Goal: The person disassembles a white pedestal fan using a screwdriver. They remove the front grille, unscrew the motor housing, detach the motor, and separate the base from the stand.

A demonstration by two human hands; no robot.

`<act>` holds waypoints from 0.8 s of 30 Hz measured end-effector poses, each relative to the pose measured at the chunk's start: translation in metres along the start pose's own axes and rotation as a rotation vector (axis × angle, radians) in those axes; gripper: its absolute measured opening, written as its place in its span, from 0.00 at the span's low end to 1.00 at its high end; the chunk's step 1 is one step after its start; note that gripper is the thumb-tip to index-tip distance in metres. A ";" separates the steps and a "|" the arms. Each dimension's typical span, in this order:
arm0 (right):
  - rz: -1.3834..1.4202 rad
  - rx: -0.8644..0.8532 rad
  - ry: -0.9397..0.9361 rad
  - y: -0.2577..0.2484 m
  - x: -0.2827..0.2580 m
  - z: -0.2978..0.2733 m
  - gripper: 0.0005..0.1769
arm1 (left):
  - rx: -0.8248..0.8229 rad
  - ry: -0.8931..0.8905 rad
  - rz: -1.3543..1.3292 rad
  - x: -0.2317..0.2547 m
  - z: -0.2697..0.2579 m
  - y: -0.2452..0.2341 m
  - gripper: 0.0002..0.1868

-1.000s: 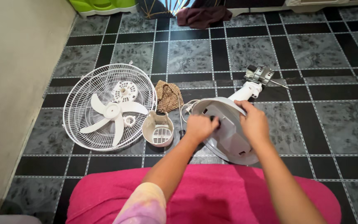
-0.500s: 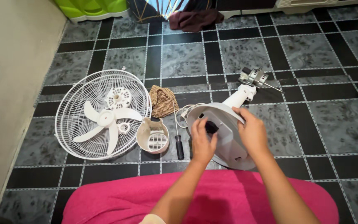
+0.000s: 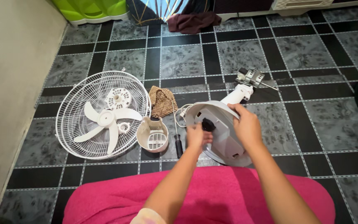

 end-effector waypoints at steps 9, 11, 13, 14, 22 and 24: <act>0.016 0.003 0.015 0.002 -0.001 0.003 0.21 | 0.120 0.965 0.570 0.038 -0.055 -0.005 0.24; 0.051 0.011 -0.028 0.001 -0.002 0.003 0.21 | 0.114 0.911 0.536 0.036 -0.050 -0.003 0.23; 0.024 -0.005 0.027 0.001 0.002 0.003 0.22 | 0.061 0.776 0.453 0.028 -0.036 0.000 0.24; 0.011 -0.014 0.055 0.002 0.004 0.003 0.22 | 0.120 0.796 0.467 0.025 -0.032 0.000 0.23; 0.001 -0.011 0.044 -0.001 0.007 0.003 0.21 | -0.242 -0.086 0.099 -0.076 0.066 0.026 0.22; -0.015 -0.017 0.060 -0.001 0.008 0.003 0.21 | -0.351 -0.091 0.156 -0.090 0.068 0.027 0.24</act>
Point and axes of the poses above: each hand's wrist, its own z-axis towards the middle knuckle, its own y-axis out of the palm, x = y × z, the point moved 5 cm from there along z, towards the middle knuckle, and after that the axes turned 11 degrees about z, right-handed, at the moved point
